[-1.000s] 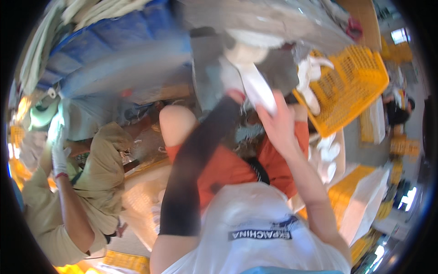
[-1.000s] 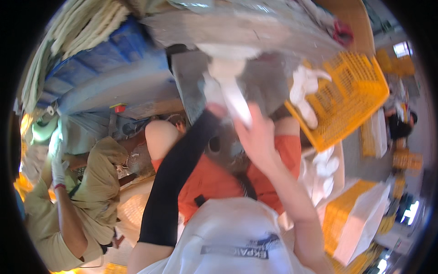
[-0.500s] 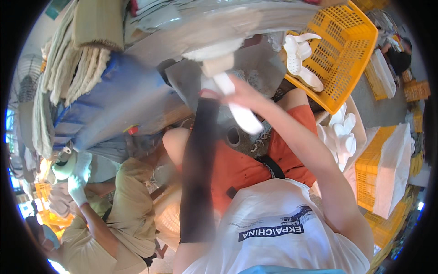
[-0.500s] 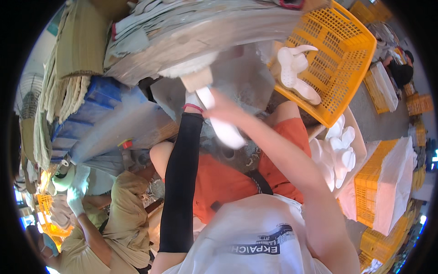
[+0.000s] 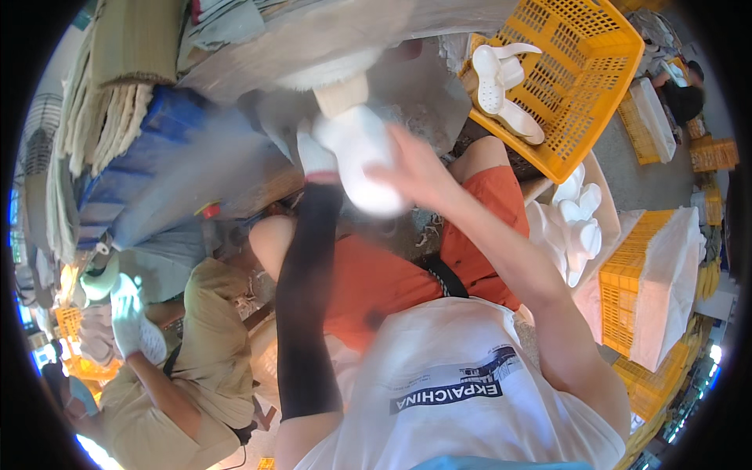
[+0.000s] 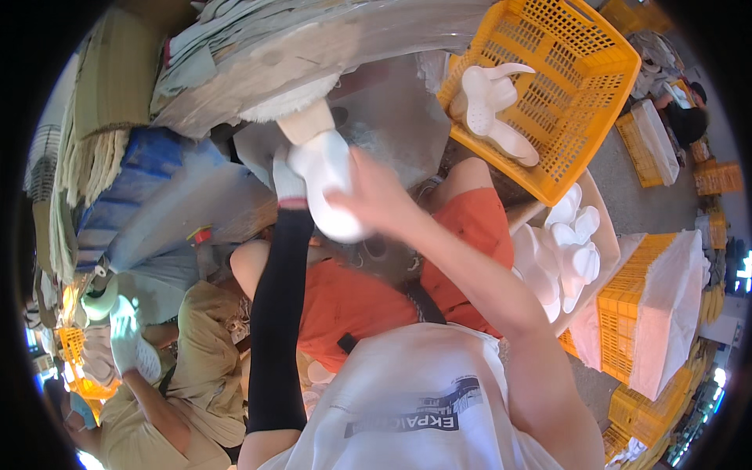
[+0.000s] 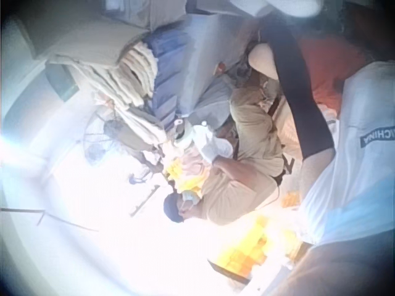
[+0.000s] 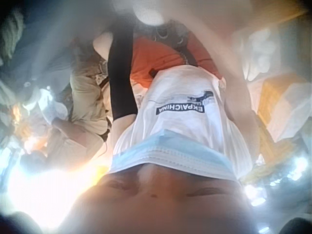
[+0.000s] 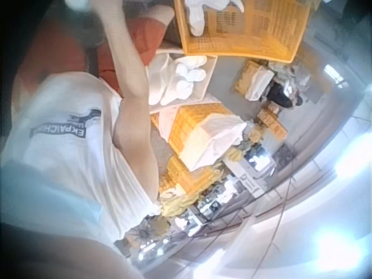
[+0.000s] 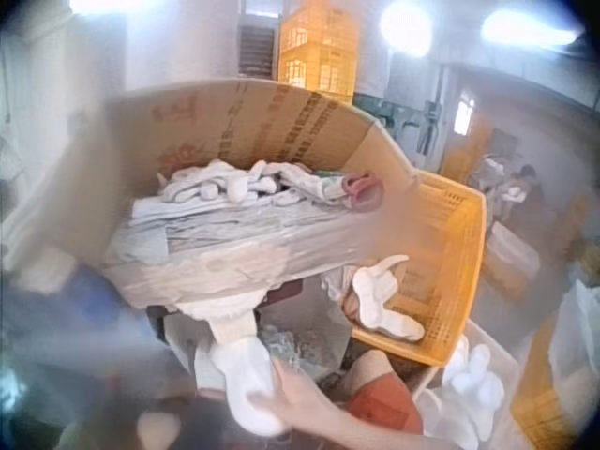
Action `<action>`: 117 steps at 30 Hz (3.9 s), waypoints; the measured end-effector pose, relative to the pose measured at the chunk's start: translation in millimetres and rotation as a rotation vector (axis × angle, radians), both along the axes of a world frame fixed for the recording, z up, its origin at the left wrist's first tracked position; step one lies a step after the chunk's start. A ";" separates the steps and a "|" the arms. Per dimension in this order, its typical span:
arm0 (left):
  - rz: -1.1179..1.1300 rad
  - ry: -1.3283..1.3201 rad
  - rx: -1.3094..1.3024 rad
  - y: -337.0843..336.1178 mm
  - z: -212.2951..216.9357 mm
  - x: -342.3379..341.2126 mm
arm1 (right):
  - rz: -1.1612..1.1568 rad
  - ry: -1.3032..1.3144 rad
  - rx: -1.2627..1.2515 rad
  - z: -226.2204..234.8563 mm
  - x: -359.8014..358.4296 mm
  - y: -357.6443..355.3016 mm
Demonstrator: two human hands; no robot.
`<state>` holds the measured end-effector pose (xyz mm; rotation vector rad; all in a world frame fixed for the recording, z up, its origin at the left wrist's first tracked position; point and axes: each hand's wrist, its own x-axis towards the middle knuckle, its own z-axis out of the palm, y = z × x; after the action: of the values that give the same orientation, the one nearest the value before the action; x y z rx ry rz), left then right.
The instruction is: The person sits on the floor and repeatedly rubs white slipper soles against a rotating grinding wheel. They handle the slippers one at a time, moving them between a yellow basket and a white bin while the grinding continues.
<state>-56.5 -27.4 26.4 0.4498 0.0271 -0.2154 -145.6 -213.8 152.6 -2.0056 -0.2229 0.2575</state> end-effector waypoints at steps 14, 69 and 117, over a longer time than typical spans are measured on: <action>-0.160 -0.258 0.869 -63.6 30.0 -34.9 | -0.363 -0.071 0.328 -83.2 -104.4 -120.8; 0.056 0.091 0.005 24.1 0.2 -13.5 | -0.260 0.414 0.576 1.4 15.7 34.2; 0.201 -0.467 1.539 -45.0 -49.3 71.0 | -0.422 -0.204 0.268 -77.7 70.2 -45.4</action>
<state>14.5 -72.5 -22.9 2.0104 -0.2378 0.1653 -75.5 -259.2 74.9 -1.7605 0.0412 -0.2349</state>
